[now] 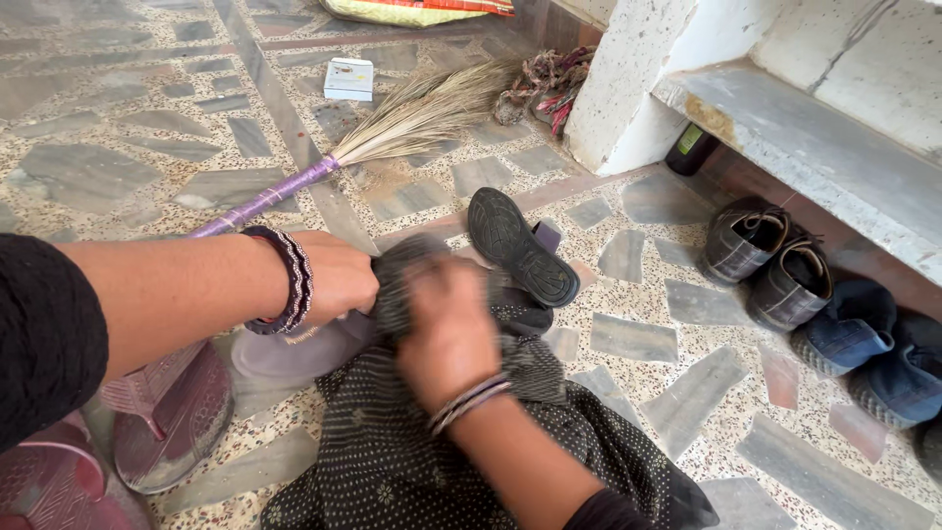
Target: The person cleans a pair of white sneakers and two pairs of sandals using a dark patterned cloth. They wipe the sneakers and place them on a shelf, then wipe the sandals and place them on the same shelf.
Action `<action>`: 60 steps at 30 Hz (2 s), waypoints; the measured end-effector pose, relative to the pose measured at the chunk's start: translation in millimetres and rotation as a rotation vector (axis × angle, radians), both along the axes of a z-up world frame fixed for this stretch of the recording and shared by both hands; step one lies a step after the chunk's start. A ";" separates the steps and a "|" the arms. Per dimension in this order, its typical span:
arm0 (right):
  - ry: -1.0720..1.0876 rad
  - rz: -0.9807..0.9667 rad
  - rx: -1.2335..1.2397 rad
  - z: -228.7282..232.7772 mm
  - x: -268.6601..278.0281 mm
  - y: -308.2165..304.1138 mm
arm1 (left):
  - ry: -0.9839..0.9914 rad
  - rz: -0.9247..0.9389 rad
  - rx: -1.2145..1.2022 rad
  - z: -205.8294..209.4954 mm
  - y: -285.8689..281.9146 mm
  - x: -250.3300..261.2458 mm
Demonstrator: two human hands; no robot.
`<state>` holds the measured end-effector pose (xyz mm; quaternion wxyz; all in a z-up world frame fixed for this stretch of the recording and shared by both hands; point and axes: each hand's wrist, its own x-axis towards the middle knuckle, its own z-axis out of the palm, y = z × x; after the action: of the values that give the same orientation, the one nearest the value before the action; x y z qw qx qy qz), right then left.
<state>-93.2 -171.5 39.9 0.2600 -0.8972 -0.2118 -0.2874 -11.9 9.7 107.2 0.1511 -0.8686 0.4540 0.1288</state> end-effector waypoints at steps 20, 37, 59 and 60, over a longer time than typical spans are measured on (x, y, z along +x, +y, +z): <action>0.058 -0.336 0.042 -12.9 26.6 -18.2 | 0.059 -0.050 -0.037 -7.5 -3.2 -22.7; 0.346 -0.153 -0.033 -22.3 33.7 -13.3 | 0.026 0.190 0.022 -41.3 14.2 33.6; 0.507 -0.460 0.162 -19.6 40.0 -34.9 | -0.153 0.294 -0.385 -44.0 -100.6 40.8; 0.531 -0.496 0.196 -19.4 36.8 -42.4 | -0.176 0.218 -0.442 -49.4 -114.9 44.3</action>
<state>-56.4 -213.9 20.5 0.3132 -0.9353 0.1153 -0.1179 32.4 -105.2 57.8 -0.0180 -0.9322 0.3600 -0.0341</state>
